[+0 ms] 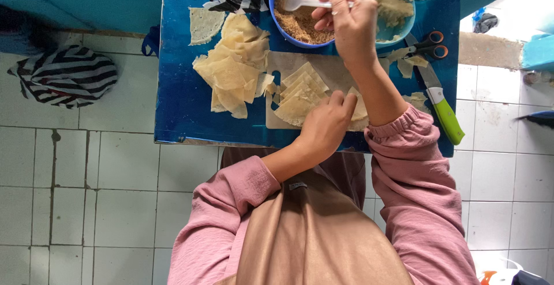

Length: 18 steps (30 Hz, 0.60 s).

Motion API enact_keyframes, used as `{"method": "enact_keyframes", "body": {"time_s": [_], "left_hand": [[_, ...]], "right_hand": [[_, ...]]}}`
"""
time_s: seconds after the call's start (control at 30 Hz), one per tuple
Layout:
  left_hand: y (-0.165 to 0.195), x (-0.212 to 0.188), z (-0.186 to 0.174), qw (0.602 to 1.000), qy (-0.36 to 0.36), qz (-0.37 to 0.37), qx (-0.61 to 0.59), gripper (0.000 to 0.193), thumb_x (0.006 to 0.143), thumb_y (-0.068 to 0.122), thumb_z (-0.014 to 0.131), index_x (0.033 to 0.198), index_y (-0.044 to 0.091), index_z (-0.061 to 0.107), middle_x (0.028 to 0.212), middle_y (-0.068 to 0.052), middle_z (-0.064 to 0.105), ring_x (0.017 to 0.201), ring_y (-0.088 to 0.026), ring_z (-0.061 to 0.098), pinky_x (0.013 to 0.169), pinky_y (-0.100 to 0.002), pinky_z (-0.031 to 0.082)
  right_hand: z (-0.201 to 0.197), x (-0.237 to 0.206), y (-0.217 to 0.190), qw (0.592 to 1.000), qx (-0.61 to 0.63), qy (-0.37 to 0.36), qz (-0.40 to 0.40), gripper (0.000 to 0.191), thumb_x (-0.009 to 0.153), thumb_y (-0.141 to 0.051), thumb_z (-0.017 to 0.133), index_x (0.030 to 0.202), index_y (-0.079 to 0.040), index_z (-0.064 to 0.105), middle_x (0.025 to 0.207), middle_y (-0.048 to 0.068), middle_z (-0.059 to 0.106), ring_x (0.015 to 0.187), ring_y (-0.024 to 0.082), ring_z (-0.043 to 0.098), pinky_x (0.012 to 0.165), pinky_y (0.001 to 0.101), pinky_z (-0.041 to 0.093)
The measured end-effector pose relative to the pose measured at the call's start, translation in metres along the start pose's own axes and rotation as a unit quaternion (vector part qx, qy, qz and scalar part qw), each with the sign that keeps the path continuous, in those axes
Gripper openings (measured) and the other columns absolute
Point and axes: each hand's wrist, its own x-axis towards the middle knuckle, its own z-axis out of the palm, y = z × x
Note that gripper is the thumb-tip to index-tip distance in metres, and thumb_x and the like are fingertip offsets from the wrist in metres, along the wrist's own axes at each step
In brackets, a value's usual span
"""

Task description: The person sits on the floor and folds thin crepe sheets on a cutting board, spooning a brown coconut-sugar filling from a blue bowl onto each sheet with a spoon, then folds and rolls the sheets by hand into filled rolls and sets the finished rolls aside.

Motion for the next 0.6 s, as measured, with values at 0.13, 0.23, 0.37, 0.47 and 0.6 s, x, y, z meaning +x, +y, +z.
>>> {"method": "enact_keyframes", "body": {"time_s": [0.13,0.23,0.37,0.47,0.6], "left_hand": [[-0.002,0.0,0.001,1.0,0.011,-0.016,-0.023,0.03,0.081,-0.002,0.064,0.107,0.005,0.052,0.098,-0.014,0.058,0.092,-0.033,0.068,0.072,-0.039,0.057],[-0.006,-0.004,0.001,0.998,0.006,-0.026,-0.061,0.027,0.085,-0.004,0.061,0.109,0.005,0.053,0.098,-0.016,0.059,0.092,-0.035,0.068,0.074,-0.041,0.057],[-0.011,-0.008,0.002,0.994,0.014,-0.038,-0.102,0.024,0.091,-0.002,0.06,0.114,0.005,0.055,0.1,-0.018,0.063,0.092,-0.04,0.067,0.078,-0.046,0.055],[-0.011,-0.011,0.002,0.992,0.018,-0.043,-0.116,0.025,0.091,0.0,0.06,0.116,0.004,0.056,0.101,-0.019,0.064,0.091,-0.041,0.066,0.08,-0.046,0.054],[-0.009,-0.012,0.001,0.992,0.017,-0.048,-0.117,0.024,0.094,0.002,0.062,0.117,0.004,0.056,0.103,-0.019,0.064,0.091,-0.041,0.066,0.078,-0.046,0.054]], "right_hand": [[-0.017,-0.009,-0.003,0.999,0.047,0.022,-0.011,0.031,0.114,-0.021,0.054,0.112,0.005,0.07,0.09,0.014,0.075,0.072,0.015,0.072,0.067,0.0255,0.058],[-0.035,-0.029,-0.013,0.995,0.084,0.047,0.009,0.031,0.114,-0.023,0.055,0.114,0.005,0.069,0.092,0.014,0.075,0.074,0.016,0.071,0.07,0.0263,0.058],[-0.066,-0.079,-0.029,0.988,0.128,0.077,0.041,0.033,0.115,-0.024,0.056,0.117,0.007,0.069,0.096,0.015,0.072,0.084,0.018,0.072,0.077,0.0303,0.06],[-0.091,-0.137,-0.039,0.983,0.131,0.11,0.069,0.033,0.117,-0.024,0.056,0.12,0.008,0.067,0.102,0.016,0.071,0.092,0.021,0.072,0.081,0.0325,0.06],[-0.114,-0.2,-0.042,0.98,0.097,0.128,0.114,0.038,0.114,-0.028,0.056,0.121,0.007,0.067,0.099,0.016,0.071,0.089,0.021,0.072,0.081,0.0318,0.06]]}}
